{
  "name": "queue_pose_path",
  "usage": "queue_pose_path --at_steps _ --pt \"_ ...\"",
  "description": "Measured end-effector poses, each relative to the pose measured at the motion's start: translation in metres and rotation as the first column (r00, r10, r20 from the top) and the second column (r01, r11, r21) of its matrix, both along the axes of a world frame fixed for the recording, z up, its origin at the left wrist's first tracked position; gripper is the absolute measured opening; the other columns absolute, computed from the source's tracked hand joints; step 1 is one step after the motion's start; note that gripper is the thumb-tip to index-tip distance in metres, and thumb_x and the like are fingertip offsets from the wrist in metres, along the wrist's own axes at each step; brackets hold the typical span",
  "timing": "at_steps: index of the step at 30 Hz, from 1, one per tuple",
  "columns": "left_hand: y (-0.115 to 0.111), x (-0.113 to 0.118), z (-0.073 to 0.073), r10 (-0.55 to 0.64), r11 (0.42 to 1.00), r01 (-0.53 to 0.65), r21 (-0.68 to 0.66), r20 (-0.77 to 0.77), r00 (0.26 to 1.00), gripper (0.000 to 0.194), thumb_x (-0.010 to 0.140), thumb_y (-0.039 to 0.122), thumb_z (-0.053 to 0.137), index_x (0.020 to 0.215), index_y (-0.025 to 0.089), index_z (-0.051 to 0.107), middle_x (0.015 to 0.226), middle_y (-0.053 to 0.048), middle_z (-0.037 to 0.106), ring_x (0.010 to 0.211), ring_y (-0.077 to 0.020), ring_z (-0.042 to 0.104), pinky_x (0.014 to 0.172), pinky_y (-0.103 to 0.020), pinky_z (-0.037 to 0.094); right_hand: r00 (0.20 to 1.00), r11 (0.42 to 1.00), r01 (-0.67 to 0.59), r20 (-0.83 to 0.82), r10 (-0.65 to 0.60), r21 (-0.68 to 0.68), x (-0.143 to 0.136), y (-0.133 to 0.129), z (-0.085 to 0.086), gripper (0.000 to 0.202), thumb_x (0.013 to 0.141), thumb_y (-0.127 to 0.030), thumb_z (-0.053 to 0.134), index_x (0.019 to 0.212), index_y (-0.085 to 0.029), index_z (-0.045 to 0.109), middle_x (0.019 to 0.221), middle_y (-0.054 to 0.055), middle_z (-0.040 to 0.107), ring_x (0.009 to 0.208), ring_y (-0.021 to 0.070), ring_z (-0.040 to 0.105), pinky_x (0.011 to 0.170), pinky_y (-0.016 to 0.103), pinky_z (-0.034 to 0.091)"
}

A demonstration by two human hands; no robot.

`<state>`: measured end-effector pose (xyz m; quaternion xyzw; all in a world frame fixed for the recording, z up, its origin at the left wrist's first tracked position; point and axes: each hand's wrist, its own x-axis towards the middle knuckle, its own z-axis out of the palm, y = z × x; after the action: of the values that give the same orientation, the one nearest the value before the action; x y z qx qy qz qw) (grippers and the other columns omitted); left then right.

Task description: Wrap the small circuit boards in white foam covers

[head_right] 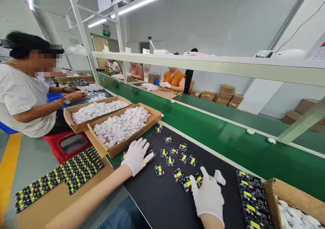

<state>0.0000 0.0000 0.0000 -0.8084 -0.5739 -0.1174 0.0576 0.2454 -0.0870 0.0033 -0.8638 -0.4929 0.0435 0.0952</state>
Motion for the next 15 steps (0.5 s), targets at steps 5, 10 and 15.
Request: queue_pose_path --at_steps 5,10,15 --pt "-0.014 -0.042 -0.003 0.102 0.995 -0.100 -0.023 0.090 0.991 0.043 0.091 0.039 0.041 0.122 0.014 0.058 0.129 -0.014 0.055 0.118 -0.0302 0.052 0.097 -0.044 0.043 0.999 0.999 0.035 -0.036 -0.035 0.015 0.004 -0.001 -0.001 0.056 0.086 -0.046 0.033 0.129 -0.014 0.052 0.116 0.019 0.058 0.097 0.0351 0.062 0.078 0.048 0.051" --pt "-0.027 -0.071 -0.024 0.100 0.993 -0.089 -0.080 0.144 0.985 0.044 0.086 0.033 0.049 0.128 0.016 0.052 0.128 -0.012 0.057 0.116 -0.0270 0.054 0.096 -0.041 0.046 0.987 0.997 0.013 -0.156 -0.025 -0.074 0.016 0.004 0.000 0.052 0.085 -0.044 0.034 0.121 -0.019 0.060 0.110 0.016 0.063 0.096 0.0350 0.063 0.080 0.048 0.050" --pt "-0.022 -0.074 -0.036 0.064 0.998 -0.060 -0.025 0.246 0.967 0.035 0.085 0.025 0.054 0.119 0.021 0.059 0.115 -0.008 0.064 0.105 -0.0246 0.060 0.090 -0.040 0.050 0.950 0.988 -0.075 -0.292 0.112 0.137 0.025 0.005 -0.019 0.045 0.077 -0.042 0.043 0.110 -0.020 0.066 0.108 0.013 0.066 0.101 0.0316 0.062 0.086 0.045 0.049"
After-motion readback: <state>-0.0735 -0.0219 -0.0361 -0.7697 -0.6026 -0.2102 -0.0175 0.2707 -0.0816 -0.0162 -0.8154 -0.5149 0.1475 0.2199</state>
